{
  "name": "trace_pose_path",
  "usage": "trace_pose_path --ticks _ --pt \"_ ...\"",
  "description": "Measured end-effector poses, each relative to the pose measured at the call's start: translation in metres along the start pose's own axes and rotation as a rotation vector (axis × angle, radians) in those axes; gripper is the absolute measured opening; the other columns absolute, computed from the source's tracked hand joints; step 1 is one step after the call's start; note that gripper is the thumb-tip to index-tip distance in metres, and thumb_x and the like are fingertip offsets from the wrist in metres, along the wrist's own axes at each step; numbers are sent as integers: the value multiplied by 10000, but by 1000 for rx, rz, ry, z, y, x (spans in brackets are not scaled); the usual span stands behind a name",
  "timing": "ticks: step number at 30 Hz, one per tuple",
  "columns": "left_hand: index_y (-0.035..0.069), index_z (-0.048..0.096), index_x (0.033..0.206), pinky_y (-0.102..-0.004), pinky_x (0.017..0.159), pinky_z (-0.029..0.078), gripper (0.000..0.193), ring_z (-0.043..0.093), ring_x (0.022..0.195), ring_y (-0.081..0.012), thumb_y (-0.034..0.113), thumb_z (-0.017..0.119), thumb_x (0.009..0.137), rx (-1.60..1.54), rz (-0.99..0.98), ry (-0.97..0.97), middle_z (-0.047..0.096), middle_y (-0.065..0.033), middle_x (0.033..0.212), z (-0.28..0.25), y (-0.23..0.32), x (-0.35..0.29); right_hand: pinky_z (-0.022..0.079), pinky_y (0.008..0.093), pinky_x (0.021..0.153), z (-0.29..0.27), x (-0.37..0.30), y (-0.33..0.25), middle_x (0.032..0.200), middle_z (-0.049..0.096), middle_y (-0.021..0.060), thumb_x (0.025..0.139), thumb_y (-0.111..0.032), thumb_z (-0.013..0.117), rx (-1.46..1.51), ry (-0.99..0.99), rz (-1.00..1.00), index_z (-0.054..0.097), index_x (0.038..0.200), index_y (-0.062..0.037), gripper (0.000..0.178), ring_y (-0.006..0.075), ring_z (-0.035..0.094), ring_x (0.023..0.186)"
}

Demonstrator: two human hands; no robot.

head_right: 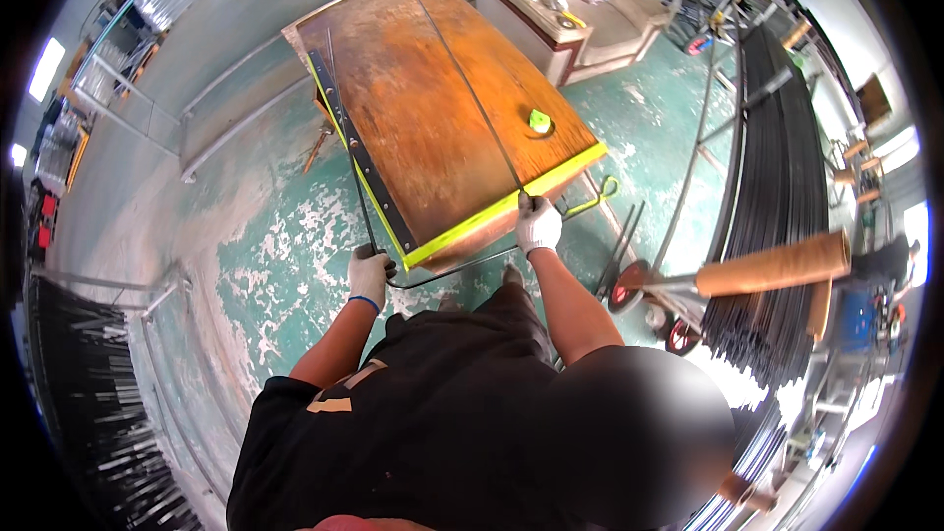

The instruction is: The person feeds bundles of long metal rods into a bending machine, operates the machine to bend them, and stacks the finished pieces. He then measures a single bent rod on a wooden table and places it on a metal rack.

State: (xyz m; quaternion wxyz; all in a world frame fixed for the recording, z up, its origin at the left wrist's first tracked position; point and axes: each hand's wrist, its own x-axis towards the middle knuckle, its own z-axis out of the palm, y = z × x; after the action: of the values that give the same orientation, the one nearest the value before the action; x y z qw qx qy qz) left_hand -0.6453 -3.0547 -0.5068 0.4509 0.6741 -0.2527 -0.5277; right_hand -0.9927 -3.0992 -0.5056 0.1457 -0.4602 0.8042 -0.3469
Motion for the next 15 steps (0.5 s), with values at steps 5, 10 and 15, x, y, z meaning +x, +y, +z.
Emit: trace_pose_path --ticks 5,10,15 --pt "-23 665 1301 -415 899 587 486 742 990 -293 86 677 827 144 62 189 751 -202 1134 61 25 40 555 523 815 48 91 5 899 739 265 1032 -483 617 -76 -145 -26 757 934 -32 482 465 719 910" --pt "13 694 1272 -439 1000 559 462 725 1117 -360 138 703 827 561 126 352 729 -204 1258 115 16 58 552 524 928 58 158 16 1092 755 234 1017 -421 647 -129 -327 -162 737 1140 -72 380 436 713 1058" --pt "68 683 1271 -483 1062 516 402 636 1243 -400 119 664 872 913 412 408 702 -192 1280 149 6 45 532 524 991 53 201 39 1238 703 218 955 -300 727 -240 -330 -520 659 1314 -93 420 427 675 1145"
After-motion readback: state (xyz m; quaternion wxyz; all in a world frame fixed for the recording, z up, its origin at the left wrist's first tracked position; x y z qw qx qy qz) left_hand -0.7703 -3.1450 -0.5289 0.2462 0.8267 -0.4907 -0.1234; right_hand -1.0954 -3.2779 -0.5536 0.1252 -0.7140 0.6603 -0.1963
